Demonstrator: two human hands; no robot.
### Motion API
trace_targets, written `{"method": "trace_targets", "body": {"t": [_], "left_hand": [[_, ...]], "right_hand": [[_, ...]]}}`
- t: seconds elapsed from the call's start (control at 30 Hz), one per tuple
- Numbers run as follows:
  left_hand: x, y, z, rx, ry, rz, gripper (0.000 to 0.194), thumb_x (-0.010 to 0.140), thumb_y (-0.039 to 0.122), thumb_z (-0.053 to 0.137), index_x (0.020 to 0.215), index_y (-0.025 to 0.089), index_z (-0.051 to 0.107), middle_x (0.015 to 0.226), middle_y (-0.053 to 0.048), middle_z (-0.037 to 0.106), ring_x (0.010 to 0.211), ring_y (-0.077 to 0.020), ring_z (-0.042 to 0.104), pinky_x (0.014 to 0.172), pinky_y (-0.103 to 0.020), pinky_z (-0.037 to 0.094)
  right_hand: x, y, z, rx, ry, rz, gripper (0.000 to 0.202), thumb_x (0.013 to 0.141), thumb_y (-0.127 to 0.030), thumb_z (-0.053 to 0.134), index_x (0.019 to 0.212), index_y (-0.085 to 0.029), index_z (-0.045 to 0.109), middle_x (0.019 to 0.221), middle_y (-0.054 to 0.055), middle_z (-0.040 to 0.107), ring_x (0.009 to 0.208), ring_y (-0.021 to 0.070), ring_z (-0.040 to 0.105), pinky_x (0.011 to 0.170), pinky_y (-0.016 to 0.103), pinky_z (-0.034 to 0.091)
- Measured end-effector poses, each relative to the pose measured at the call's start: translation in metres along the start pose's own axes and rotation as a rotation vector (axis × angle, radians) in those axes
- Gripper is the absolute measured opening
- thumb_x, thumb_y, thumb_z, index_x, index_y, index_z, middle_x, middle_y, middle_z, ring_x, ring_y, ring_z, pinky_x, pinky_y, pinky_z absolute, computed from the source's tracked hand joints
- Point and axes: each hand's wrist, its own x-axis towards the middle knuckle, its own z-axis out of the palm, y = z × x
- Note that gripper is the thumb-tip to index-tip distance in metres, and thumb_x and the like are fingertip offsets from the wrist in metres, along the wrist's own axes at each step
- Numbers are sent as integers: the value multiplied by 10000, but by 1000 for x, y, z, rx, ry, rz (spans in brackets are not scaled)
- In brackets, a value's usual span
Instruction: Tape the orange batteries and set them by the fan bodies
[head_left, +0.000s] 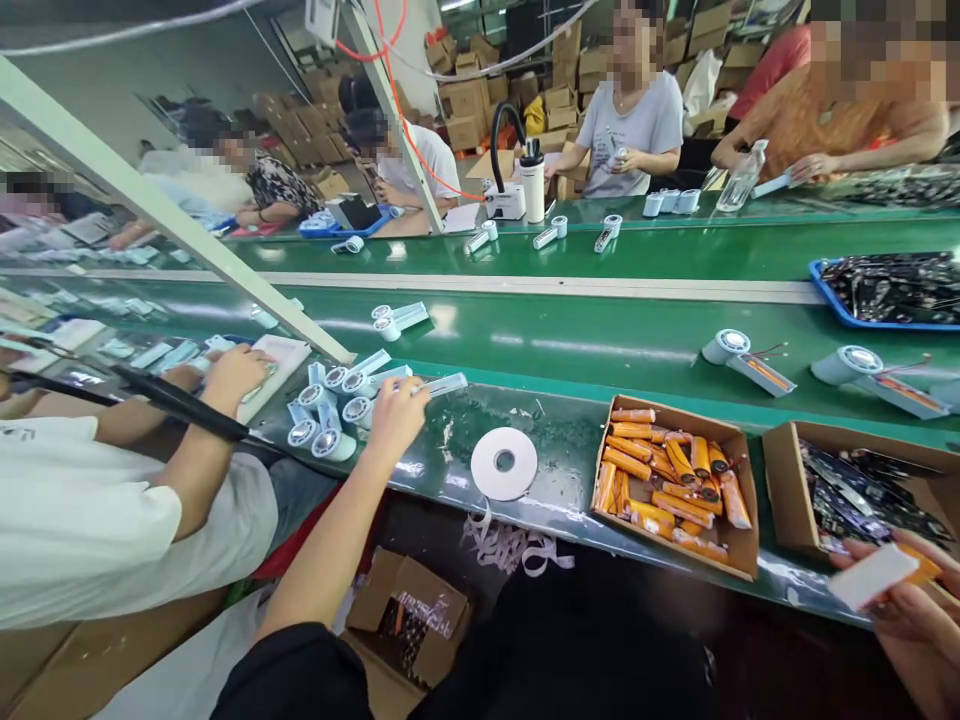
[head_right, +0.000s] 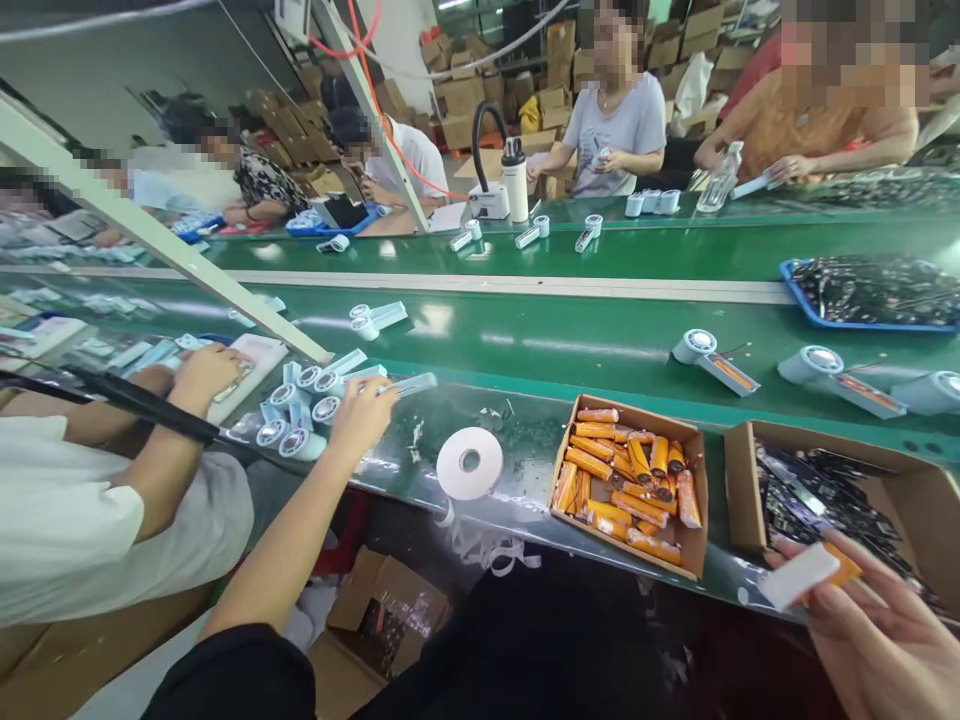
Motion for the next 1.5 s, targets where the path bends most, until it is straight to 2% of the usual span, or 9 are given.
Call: {"method": "trace_targets", "body": {"t": [0.07,0.17,0.27,0.4,0.53,0.9,1.2,1.37,1.5], "left_hand": [[48,53,9,-48,-33,172,379,958,153,443,1050,213,805,1349,-140,650,1355,-368,398,1120,-536,421],[126,144,29,-130,-119,366,355,967,169,459,1038,228,802,1386,-101,645,1382,-304,402,1121,-442,429],[181,214,43,-188,-264,527,224,893,195,596,921,236,814,1232,-81,734,1237,-253,553,1040,-347,468],[208,239,47,-227,-439,595,113,774,274,745,857,272,822,964,-32,794,924,-211,682,861,-281,492],[207,233,43,-278,-457,528,184,888,355,673,991,287,809,1085,-19,803,1003,-213,705,843,-260,468],[199,261,52,-325,-368,344,205,975,281,580,1107,264,736,1139,-75,782,1107,-264,695,884,-305,467],[193,272,56,-347,-323,298,198,990,306,575,1096,270,739,1108,-82,780,1115,-264,686,916,-326,481],[172,273,28,-380,-241,264,382,1018,337,524,1371,240,631,1314,-142,714,1236,-300,646,993,-395,505],[93,217,8,-427,-176,355,456,986,374,599,1420,235,610,1502,-108,608,1424,-282,511,1160,-405,433]], "right_hand": [[18,-26,36,-32,138,92,426,640,-527,835,1061,-523,775,956,244,776,1041,475,734,811,666,552],[63,-65,119,100,-83,-36,463,629,-455,918,1063,-403,768,1007,105,823,1063,384,776,1014,647,567],[120,-71,196,35,-317,-232,524,696,-442,893,1148,-237,724,1028,75,824,991,284,800,996,549,617],[172,-41,253,-178,-554,-251,439,823,-349,775,1222,-188,685,1029,70,825,962,210,798,939,386,624],[180,-25,279,-722,-729,-456,342,969,-285,629,1303,-210,640,1055,31,822,1014,151,776,940,281,572],[180,-33,304,-1301,-923,-571,416,983,-393,628,1375,-257,652,1134,140,781,1064,321,743,887,371,532],[181,-35,319,-1381,-1066,-492,419,958,-545,639,1239,-262,768,1249,161,766,1155,359,724,956,439,552],[189,-63,270,-1253,-909,-488,472,1062,-410,485,1500,-274,598,1428,83,695,1296,278,669,1091,392,506],[153,-78,177,-1095,-704,-459,455,1078,-350,434,1455,-186,627,1459,90,672,1283,230,677,1096,353,517]]}}
